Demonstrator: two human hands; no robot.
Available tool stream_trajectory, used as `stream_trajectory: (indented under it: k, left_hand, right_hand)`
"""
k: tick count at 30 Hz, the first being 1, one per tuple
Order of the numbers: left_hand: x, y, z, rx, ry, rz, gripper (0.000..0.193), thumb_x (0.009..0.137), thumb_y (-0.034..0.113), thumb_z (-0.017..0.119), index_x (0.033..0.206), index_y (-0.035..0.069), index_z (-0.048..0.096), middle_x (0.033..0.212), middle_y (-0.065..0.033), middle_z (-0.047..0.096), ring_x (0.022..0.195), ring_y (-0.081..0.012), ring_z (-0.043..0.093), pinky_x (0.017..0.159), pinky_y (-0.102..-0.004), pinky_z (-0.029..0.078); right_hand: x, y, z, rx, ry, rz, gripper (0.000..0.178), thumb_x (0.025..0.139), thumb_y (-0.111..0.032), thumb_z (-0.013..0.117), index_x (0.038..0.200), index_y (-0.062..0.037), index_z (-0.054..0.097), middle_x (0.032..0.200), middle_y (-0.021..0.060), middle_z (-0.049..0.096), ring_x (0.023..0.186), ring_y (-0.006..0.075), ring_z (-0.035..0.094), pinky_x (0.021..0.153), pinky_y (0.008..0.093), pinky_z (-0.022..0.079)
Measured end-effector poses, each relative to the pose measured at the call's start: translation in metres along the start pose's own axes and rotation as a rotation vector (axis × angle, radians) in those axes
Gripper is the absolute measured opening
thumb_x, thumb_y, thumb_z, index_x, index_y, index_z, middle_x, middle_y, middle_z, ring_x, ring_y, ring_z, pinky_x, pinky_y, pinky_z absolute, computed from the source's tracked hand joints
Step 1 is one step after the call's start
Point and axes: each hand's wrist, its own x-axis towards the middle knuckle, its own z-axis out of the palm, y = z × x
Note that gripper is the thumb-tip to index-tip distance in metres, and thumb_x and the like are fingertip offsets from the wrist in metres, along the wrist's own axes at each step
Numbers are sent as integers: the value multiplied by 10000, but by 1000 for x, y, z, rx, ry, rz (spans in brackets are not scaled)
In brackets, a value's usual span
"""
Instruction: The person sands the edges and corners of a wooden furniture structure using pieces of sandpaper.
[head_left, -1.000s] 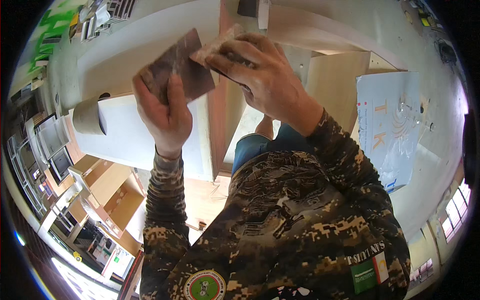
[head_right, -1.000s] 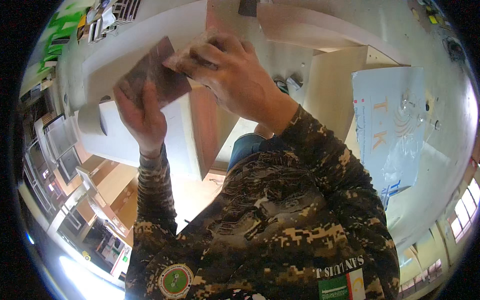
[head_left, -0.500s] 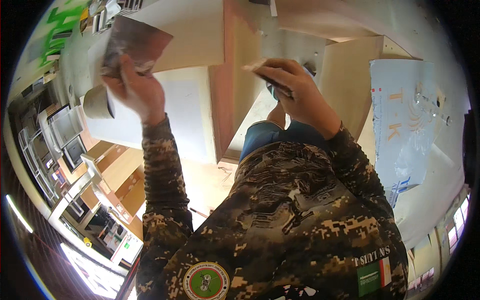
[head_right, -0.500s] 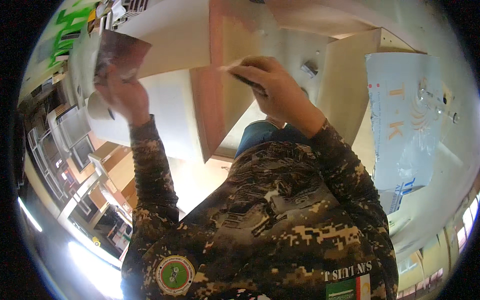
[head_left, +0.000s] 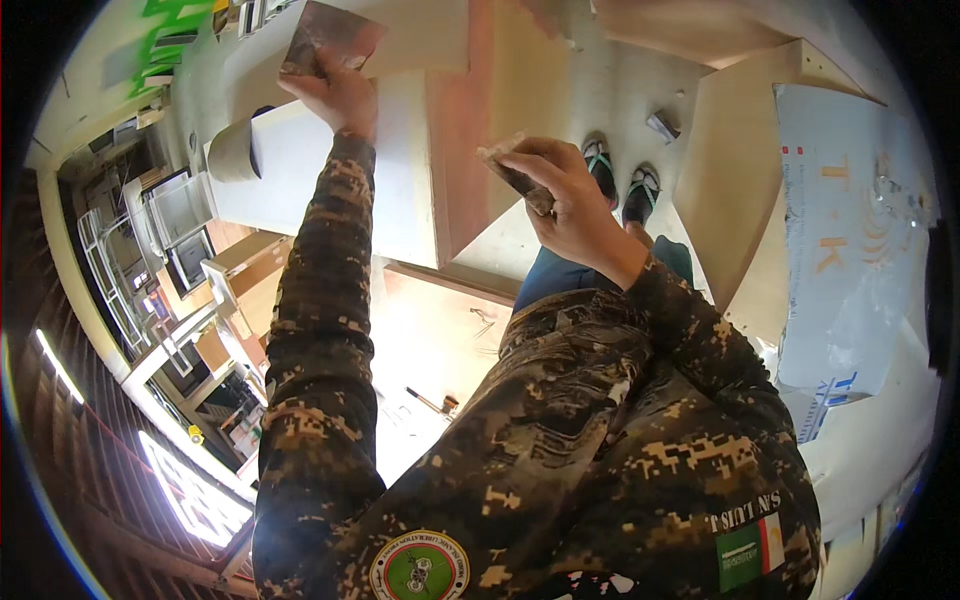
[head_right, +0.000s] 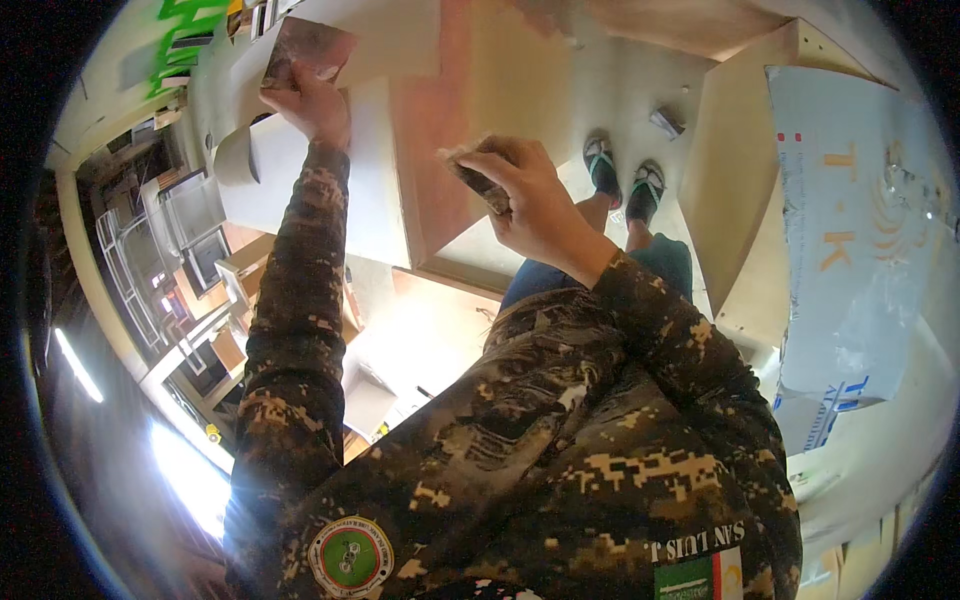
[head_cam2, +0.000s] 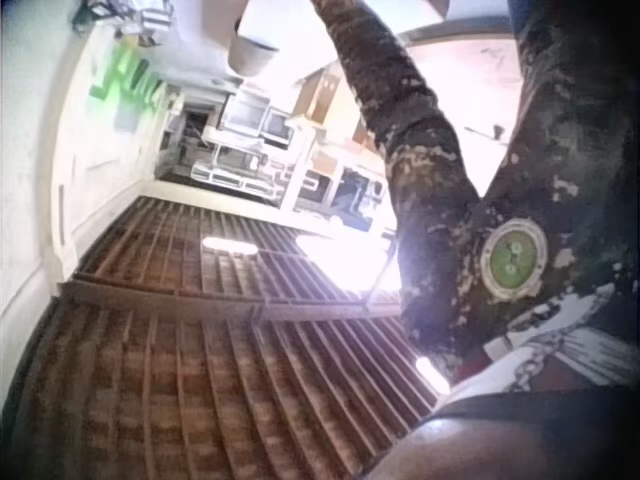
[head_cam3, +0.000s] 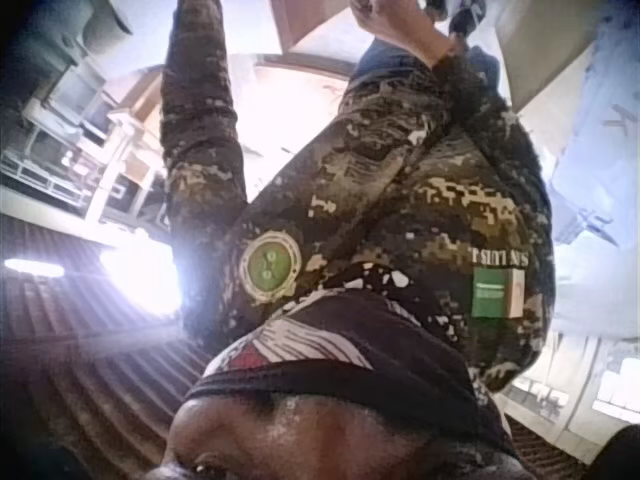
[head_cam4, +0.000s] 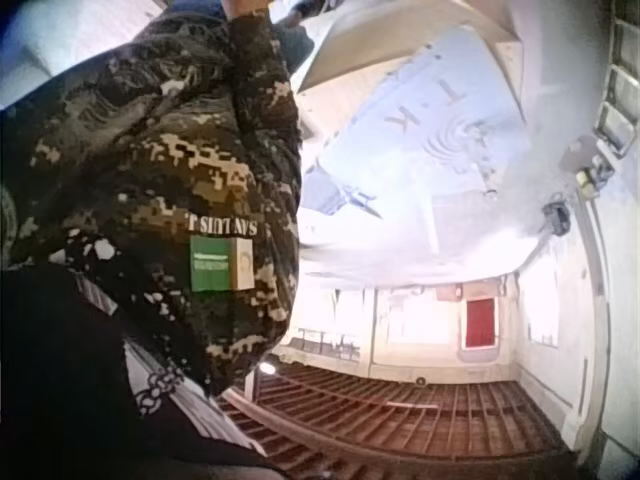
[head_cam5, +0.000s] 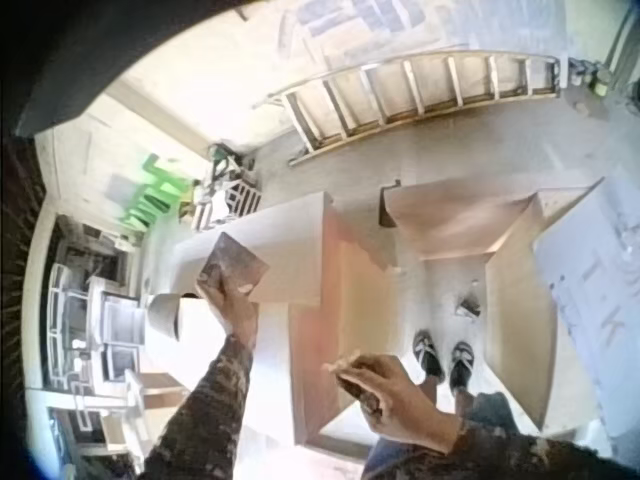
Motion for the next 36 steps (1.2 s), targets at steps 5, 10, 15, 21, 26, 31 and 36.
stream_trajectory:
  k: [5,10,15,21,26,31,36]
  left_hand:
    - [1,1,0,57,-42,23,306,981,93,518,1172,-21,307,1130,-219,537,1071,-317,564,953,-412,459]
    - [3,-11,4,51,-4,71,314,975,96,522,1181,-25,319,1135,-211,550,1065,-307,575,941,-406,478]
    - [10,-17,3,-54,-13,73,378,966,104,547,1236,-26,316,1280,-193,498,1179,-292,510,1044,-408,395]
    - [-8,13,-21,-369,14,54,339,960,100,552,1233,13,370,1260,-151,532,1178,-272,515,1014,-413,426]
    - [-79,124,-73,-876,-405,-638,274,930,42,567,1177,-27,471,1077,-114,622,939,-190,645,722,-316,590]
    - [-100,124,-88,-869,-420,-561,320,928,40,606,1197,-38,452,1091,-138,630,930,-201,650,728,-305,587]
    - [-110,113,-102,-839,-238,-437,318,935,21,599,1203,-46,441,1100,-146,630,950,-197,642,799,-303,561]
  right_hand:
    - [0,-3,16,-90,49,-19,584,741,136,600,1265,-122,596,1263,143,530,1190,367,490,982,440,461]
    - [-2,-2,31,-91,92,-14,561,713,106,637,1221,-129,607,1270,142,541,1172,374,493,979,467,432]
    - [-5,-2,36,119,149,27,530,750,132,568,1242,-64,589,1251,167,546,1159,352,525,979,413,449]
    - [-11,-18,18,408,297,50,380,1014,-121,507,1383,-33,479,1299,124,532,1225,175,509,932,270,449]
    - [18,-70,-1,281,362,-300,392,1022,-200,515,1375,-32,493,1338,152,525,1217,254,519,964,363,454]
    - [32,-104,25,-8,281,-468,395,1010,-198,512,1307,61,538,1261,260,547,1180,392,513,993,441,415]
    - [14,-87,56,-132,285,-490,367,972,-84,559,1337,-48,539,1247,180,561,1149,312,540,944,396,464]
